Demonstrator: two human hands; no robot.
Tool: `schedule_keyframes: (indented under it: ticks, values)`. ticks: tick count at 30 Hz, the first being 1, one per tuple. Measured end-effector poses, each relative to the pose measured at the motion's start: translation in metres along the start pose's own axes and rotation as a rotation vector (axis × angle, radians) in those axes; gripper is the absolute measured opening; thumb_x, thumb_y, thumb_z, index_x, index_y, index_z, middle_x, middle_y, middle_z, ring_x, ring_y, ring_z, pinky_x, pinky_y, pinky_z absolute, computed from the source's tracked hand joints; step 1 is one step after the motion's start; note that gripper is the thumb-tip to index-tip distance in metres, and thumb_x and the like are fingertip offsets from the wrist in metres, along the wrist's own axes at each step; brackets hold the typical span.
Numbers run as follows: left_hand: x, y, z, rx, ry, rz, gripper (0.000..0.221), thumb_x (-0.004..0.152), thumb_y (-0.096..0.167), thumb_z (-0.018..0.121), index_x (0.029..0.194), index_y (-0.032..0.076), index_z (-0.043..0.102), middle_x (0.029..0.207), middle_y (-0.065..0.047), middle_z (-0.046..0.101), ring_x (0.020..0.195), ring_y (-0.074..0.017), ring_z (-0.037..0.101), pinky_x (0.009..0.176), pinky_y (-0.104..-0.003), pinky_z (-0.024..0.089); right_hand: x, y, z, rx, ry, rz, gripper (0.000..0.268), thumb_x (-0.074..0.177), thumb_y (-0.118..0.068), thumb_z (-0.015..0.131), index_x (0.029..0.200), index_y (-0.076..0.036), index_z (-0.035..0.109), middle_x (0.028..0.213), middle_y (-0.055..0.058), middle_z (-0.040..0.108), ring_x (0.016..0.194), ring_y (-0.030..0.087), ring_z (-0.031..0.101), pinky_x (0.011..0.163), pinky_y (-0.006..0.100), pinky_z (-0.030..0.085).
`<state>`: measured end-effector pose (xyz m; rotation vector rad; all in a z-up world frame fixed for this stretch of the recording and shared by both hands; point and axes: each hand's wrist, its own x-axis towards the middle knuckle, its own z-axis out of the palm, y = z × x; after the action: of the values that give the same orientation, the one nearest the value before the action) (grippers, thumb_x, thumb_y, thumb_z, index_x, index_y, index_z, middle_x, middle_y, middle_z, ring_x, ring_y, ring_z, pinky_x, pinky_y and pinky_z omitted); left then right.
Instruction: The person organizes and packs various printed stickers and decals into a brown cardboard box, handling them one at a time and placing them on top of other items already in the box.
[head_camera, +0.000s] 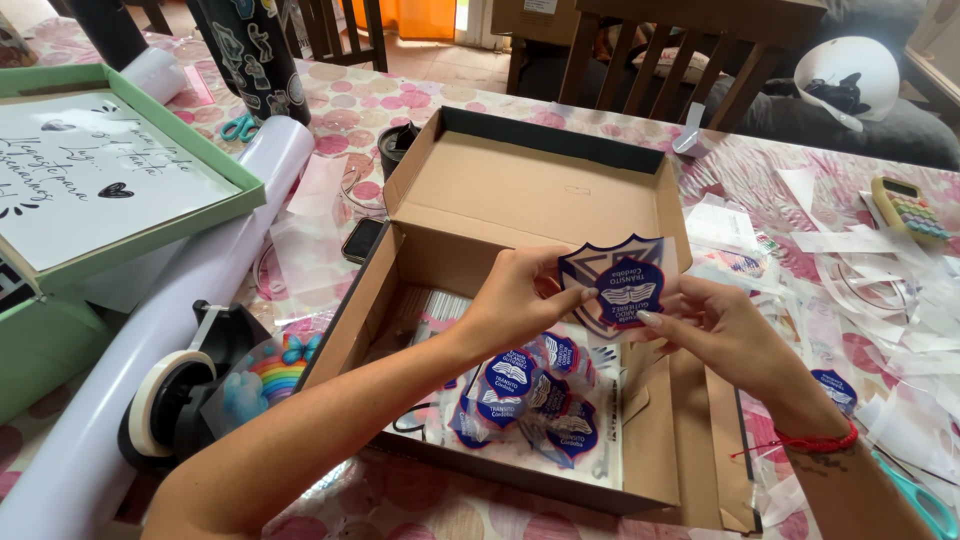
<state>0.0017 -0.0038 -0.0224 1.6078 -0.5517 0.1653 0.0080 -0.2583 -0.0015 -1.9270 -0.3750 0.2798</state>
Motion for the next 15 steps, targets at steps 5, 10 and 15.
schedule_keyframes:
  ticks: [5,10,15]
  values:
    - [0.001,-0.003,0.002,-0.014,0.002,-0.008,0.015,0.087,0.005,0.074,0.102,0.003,0.075,0.095,-0.005,0.079,0.081,-0.0106,0.074,0.071,-0.025,0.064,-0.002,0.002,-0.003,-0.011,0.036,0.035,0.018,0.09,-0.004,0.07,0.106,0.001,0.073,0.097,0.017,0.084,0.084,0.027,0.084,0.069,0.032,0.062]
    - [0.001,-0.001,0.002,-0.023,0.011,-0.023,0.016,0.086,0.005,0.076,0.102,0.002,0.075,0.095,-0.007,0.08,0.081,-0.0126,0.075,0.071,-0.026,0.065,0.0,0.011,-0.01,0.021,0.051,0.025,0.015,0.089,-0.004,0.072,0.104,0.001,0.072,0.095,0.017,0.082,0.082,0.026,0.081,0.067,0.033,0.062]
    - [0.001,0.001,0.001,0.043,0.051,-0.055,0.017,0.085,0.009,0.077,0.101,0.004,0.076,0.09,-0.005,0.08,0.075,-0.0097,0.073,0.064,-0.024,0.061,-0.006,-0.016,-0.008,-0.055,0.256,0.046,0.025,0.091,-0.006,0.068,0.115,0.002,0.073,0.106,0.016,0.077,0.087,0.026,0.073,0.072,0.034,0.063]
